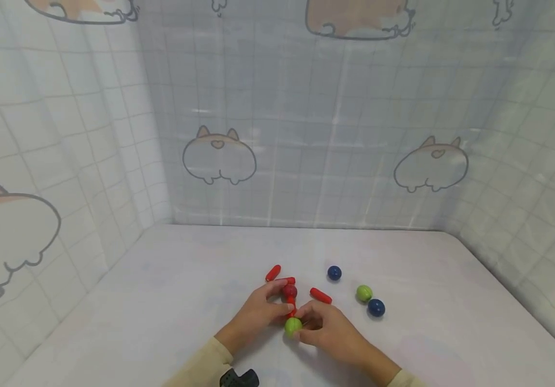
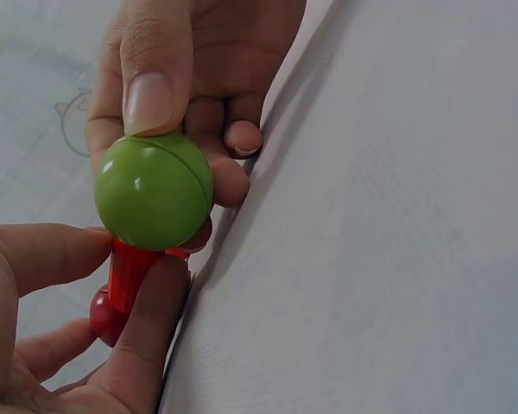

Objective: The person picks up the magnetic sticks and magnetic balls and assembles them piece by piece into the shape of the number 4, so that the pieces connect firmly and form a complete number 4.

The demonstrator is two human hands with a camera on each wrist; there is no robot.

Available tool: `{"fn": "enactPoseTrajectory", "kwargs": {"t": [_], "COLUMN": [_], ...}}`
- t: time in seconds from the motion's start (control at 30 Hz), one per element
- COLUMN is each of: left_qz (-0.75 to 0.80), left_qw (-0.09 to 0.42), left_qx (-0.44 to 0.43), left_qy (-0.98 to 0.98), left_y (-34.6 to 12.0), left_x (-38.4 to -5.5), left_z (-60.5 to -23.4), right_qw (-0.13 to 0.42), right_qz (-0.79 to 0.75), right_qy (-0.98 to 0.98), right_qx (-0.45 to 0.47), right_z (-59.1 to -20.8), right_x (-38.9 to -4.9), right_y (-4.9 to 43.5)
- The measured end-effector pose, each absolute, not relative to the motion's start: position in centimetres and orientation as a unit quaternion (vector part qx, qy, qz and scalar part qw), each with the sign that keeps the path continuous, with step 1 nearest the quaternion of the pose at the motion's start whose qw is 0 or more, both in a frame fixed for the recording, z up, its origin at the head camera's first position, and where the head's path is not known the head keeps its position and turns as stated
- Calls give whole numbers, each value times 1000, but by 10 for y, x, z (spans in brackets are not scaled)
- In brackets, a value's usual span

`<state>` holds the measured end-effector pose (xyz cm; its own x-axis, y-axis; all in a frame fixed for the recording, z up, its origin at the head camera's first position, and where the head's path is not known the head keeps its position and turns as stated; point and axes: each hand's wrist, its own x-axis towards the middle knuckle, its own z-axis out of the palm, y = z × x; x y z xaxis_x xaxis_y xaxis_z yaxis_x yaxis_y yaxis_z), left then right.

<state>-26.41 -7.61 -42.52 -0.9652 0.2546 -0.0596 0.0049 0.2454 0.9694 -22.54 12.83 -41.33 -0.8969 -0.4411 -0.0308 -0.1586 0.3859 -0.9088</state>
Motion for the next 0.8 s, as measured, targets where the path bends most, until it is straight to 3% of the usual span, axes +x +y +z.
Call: {"fn": "enactPoseTrajectory", "kwargs": {"t": [0.8], "left_qz": [629], "left_qw": [117], "left_qx": [73], "left_qy": [765], "left_y": [-73], "left_x": [-259], "left_z": [-420], "right_qw": [103], "right_qz": [-507], "right_qy": [843], "right_qx": [-145], "right_z": [-412], "right_x": [-220], "right_y": [113]}}
